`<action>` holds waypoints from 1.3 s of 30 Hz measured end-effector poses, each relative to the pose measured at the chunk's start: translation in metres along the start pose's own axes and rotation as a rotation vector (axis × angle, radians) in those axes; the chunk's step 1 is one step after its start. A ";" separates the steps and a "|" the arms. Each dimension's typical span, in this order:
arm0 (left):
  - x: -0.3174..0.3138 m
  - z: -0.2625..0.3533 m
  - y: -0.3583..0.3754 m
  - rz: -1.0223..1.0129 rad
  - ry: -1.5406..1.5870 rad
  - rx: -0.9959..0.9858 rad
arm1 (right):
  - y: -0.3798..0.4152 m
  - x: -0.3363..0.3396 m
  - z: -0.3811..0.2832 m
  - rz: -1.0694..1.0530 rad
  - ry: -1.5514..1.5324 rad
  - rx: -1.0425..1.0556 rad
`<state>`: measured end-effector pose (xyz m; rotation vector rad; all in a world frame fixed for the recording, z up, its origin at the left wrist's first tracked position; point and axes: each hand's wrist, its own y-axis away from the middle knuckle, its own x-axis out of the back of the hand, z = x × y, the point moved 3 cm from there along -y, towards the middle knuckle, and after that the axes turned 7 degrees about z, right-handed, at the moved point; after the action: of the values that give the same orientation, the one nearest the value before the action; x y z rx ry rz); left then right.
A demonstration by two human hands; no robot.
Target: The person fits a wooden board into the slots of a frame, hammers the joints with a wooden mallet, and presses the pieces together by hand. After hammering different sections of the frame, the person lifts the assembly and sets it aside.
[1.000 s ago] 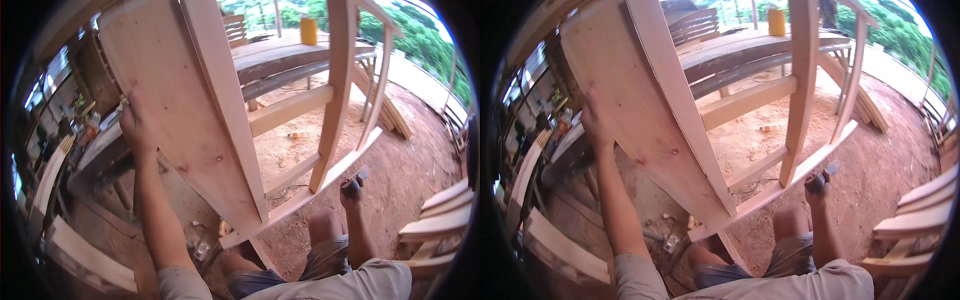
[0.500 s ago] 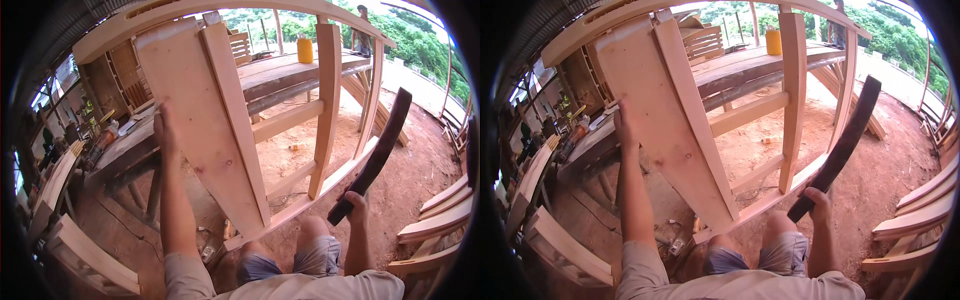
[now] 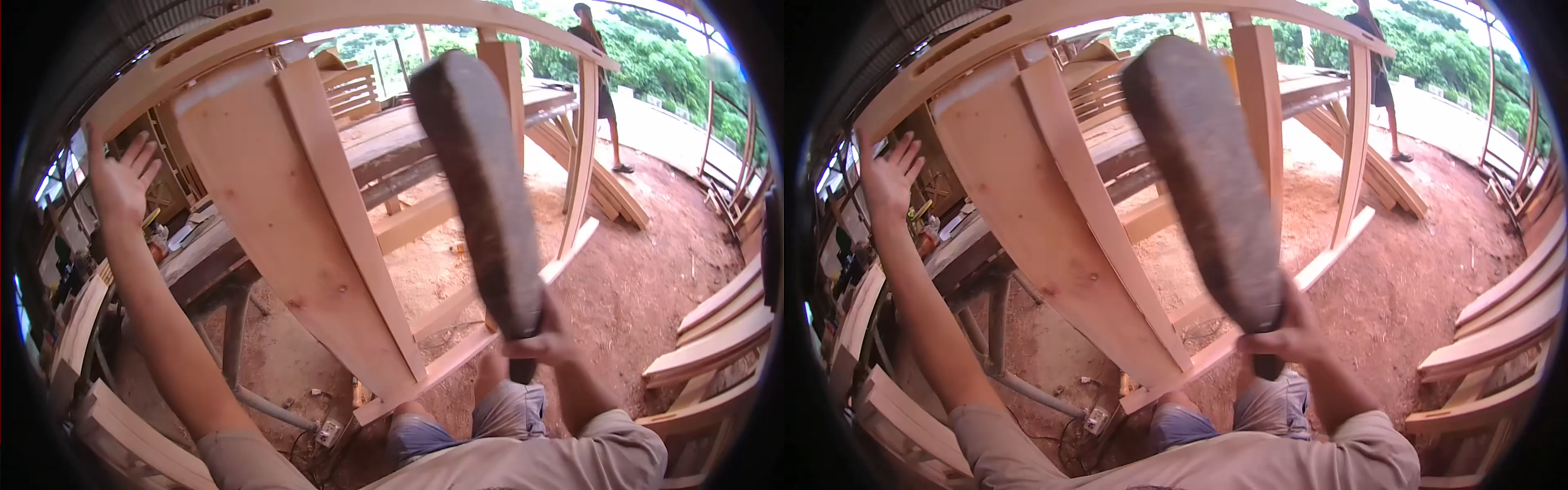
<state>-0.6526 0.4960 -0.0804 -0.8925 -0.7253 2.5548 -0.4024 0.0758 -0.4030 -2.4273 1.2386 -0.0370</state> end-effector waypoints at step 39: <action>-0.108 -0.040 0.034 -0.083 -0.156 -0.141 | 0.104 -0.306 0.087 -1.239 -0.310 -0.696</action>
<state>-0.5506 0.4323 -0.0745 -0.6947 -0.9778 2.5453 -0.6491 0.2911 -0.4715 -3.1866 -0.6127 0.4538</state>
